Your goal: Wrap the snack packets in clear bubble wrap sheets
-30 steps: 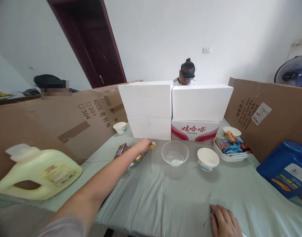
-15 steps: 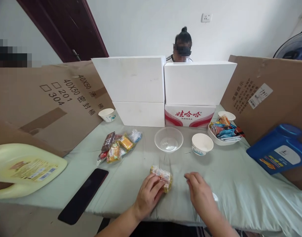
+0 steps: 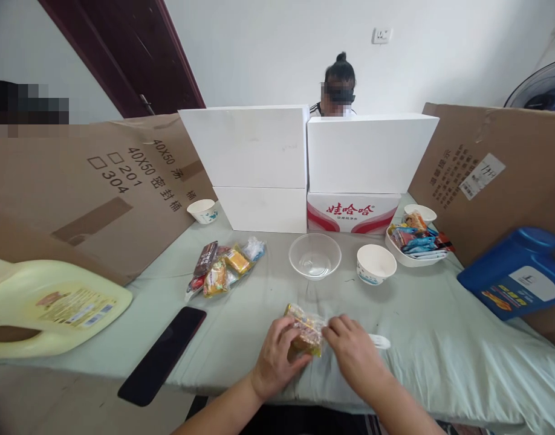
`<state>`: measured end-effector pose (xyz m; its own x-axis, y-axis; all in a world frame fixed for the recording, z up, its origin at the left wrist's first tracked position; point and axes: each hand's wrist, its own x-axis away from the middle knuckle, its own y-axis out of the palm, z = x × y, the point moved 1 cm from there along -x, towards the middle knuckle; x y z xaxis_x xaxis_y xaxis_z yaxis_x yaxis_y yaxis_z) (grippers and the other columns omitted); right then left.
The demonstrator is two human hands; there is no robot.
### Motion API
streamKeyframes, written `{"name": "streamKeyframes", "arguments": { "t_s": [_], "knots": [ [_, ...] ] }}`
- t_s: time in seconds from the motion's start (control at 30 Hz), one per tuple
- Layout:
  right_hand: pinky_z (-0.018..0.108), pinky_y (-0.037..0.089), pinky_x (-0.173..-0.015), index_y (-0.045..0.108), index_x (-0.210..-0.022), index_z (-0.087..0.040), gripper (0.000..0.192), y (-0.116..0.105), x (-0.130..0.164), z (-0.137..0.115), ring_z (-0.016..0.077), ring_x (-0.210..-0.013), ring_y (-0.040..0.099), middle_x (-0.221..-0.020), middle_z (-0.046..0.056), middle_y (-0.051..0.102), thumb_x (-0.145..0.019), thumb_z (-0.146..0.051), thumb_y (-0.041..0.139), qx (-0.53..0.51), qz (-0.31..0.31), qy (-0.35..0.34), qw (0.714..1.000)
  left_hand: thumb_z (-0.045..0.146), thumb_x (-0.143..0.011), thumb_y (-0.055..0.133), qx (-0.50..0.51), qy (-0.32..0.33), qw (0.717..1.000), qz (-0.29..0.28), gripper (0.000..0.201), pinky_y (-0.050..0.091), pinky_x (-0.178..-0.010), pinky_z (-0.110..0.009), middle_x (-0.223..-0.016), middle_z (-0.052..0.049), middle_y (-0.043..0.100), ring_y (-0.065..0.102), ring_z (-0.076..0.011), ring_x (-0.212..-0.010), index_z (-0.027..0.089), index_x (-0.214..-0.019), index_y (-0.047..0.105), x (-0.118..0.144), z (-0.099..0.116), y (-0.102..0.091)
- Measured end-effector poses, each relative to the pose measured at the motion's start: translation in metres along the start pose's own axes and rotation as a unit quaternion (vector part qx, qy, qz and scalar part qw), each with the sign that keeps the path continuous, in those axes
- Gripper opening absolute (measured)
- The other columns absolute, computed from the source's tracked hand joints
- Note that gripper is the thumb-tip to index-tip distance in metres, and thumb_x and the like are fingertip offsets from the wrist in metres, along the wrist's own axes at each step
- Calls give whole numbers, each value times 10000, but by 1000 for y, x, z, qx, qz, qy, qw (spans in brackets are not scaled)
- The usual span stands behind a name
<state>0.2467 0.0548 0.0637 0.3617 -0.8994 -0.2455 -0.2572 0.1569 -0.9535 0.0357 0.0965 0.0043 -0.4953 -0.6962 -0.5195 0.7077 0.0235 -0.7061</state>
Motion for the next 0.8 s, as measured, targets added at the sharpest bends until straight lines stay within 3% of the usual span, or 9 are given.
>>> {"name": "streamKeyframes", "arguments": {
  "t_s": [0.1,0.2,0.33,0.43,0.5,0.57,0.63,0.73,0.8],
  "knots": [
    [328,461,-772,649,-1040,-238,383,4,48,45,200,-892,568,-984,60,640,-824,-31,409,13,19,71,997,558,-823,606,62,-7,998,22,604,443,-1012,-506,-1399,-189,395,457,-343,-1258,187,-1276,458,-4,-4,-7],
    [360,471,-767,677,-980,-248,267,11,73,64,221,-875,587,-948,65,665,-894,-165,438,27,34,139,989,451,-914,515,95,-98,989,55,562,382,-1068,-482,-1472,-159,326,363,-306,-1348,214,-1394,344,-9,-12,-8],
    [413,475,-896,618,-1127,-234,267,10,50,31,250,-1061,563,-1131,97,629,-924,-358,497,-47,119,143,981,402,-917,509,180,-188,964,53,459,470,-949,-367,-1247,-113,540,545,-228,-1147,211,-1331,453,-16,-16,-3],
    [428,473,-956,477,-1322,-225,484,12,10,-5,253,-1185,515,-1299,115,548,-886,-418,561,-122,138,104,977,411,-886,545,233,-213,947,54,286,492,-847,-318,-1006,-76,608,601,-195,-940,181,-1032,631,-22,-14,-5],
    [437,485,-945,527,-1261,-215,418,16,-11,-14,254,-1166,536,-1289,117,564,-886,-398,552,-148,133,96,975,424,-850,582,272,-251,927,57,259,494,-765,-291,-850,-43,611,601,-177,-814,172,-857,639,-25,-14,-9],
    [424,504,-904,624,-1047,-206,236,21,-20,-11,238,-1058,594,-1148,108,641,-917,-345,485,-168,136,104,971,436,-820,608,312,-303,897,78,268,482,-698,-266,-750,-13,600,584,-157,-723,170,-793,614,-26,-18,-17],
    [409,509,-875,633,-897,-205,239,23,-17,2,226,-964,622,-1003,99,680,-936,-330,434,-183,167,135,959,450,-799,623,344,-346,865,118,282,476,-678,-254,-707,4,594,573,-144,-684,170,-786,593,-24,-26,-26],
    [394,513,-858,631,-933,-206,272,20,7,23,227,-935,631,-970,98,683,-931,-402,443,-192,228,214,930,448,-762,654,375,-376,833,152,289,495,-707,-269,-700,12,596,588,-145,-687,173,-786,567,-12,-40,-40],
    [383,521,-832,632,-956,-210,286,16,25,30,223,-919,634,-973,89,681,-925,-425,446,-187,237,251,920,418,-753,655,357,-385,836,160,264,505,-692,-278,-697,12,595,596,-151,-677,177,-786,552,-2,-46,-48]
  ]
}}
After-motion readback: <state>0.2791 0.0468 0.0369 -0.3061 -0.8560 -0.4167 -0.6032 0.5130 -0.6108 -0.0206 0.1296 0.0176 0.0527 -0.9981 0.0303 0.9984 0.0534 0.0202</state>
